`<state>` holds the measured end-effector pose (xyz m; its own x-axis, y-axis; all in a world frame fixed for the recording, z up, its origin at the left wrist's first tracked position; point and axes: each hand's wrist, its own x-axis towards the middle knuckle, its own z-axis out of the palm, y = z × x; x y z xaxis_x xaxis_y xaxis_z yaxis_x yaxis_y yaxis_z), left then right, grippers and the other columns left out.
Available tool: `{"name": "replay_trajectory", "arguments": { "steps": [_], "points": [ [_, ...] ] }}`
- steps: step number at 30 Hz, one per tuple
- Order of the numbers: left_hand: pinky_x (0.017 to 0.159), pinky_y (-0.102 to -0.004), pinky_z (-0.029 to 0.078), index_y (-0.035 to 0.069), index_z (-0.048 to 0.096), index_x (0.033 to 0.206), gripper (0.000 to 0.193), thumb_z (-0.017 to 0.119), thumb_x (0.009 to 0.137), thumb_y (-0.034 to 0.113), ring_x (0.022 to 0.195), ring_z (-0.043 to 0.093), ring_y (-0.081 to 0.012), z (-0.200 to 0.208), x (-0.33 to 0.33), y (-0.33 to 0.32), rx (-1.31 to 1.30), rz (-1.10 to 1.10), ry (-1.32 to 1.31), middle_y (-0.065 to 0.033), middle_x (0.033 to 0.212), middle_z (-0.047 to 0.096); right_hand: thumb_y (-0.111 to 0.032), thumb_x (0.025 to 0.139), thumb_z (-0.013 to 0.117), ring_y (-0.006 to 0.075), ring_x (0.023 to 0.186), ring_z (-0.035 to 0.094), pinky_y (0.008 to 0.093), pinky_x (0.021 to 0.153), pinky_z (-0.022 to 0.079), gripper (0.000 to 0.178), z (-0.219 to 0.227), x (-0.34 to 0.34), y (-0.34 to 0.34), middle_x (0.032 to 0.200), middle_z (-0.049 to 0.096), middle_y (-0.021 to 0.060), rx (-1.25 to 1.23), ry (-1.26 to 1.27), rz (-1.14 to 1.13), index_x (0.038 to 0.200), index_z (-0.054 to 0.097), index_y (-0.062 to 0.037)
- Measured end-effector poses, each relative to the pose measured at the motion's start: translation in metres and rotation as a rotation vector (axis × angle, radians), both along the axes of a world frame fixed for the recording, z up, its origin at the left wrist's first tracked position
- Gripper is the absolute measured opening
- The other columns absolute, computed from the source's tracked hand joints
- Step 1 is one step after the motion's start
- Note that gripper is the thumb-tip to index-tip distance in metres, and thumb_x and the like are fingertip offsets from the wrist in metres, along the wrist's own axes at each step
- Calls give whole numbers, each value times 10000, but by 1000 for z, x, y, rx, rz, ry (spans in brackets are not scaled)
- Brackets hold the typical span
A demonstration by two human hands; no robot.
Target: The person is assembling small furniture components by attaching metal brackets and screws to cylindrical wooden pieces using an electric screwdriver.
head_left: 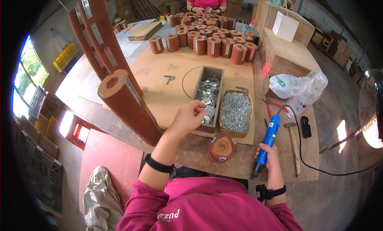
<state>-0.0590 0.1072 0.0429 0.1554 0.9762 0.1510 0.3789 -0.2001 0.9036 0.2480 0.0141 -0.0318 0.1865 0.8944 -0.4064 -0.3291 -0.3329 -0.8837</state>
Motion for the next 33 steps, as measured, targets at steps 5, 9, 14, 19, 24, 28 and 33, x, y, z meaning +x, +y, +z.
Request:
{"name": "replay_trajectory", "arguments": {
  "steps": [5,9,14,19,24,28,33],
  "points": [
    [528,-235,435,-6,599,847,132,600,722,37,595,540,-113,29,19,-57,188,-144,100,-51,694,571,-115,703,609,195,540,546,334,491,485,345,1,0,0,674,526,92,0,-3,8,987,433,-29],
    [525,-375,434,46,560,710,109,605,610,44,598,506,-275,18,35,-85,613,-262,369,-77,646,472,-111,700,609,193,543,541,335,493,482,357,2,-1,1,674,524,94,6,-9,0,997,430,-24],
    [587,-342,439,52,549,702,100,617,634,81,676,512,-235,5,44,-104,666,-326,574,-64,726,466,-110,697,612,195,544,543,339,492,482,382,-1,0,1,672,523,97,15,7,6,1013,418,-21],
    [617,-324,430,49,608,853,276,708,611,135,690,499,-235,-7,41,-100,597,-325,345,-57,783,506,-96,695,637,204,528,553,345,474,497,355,-2,1,1,671,516,103,29,27,11,942,384,-58],
    [697,-353,417,72,618,893,370,749,556,147,789,494,-252,-6,39,-104,580,-207,313,-61,848,533,-98,697,634,203,529,553,341,474,496,350,-1,2,1,672,515,104,17,26,7,940,384,-58],
    [769,-381,417,75,618,904,391,758,542,128,925,489,-291,-17,34,-103,600,-118,234,-89,967,554,-98,697,634,202,530,553,341,473,496,352,2,-1,2,677,516,106,18,11,7,940,383,-56],
    [833,-407,412,69,619,916,398,757,545,109,1018,472,-324,-35,31,-104,617,-147,193,-106,1077,543,-98,697,636,202,532,555,342,473,496,357,1,1,2,682,517,105,24,15,9,946,384,-54]
  ]
}}
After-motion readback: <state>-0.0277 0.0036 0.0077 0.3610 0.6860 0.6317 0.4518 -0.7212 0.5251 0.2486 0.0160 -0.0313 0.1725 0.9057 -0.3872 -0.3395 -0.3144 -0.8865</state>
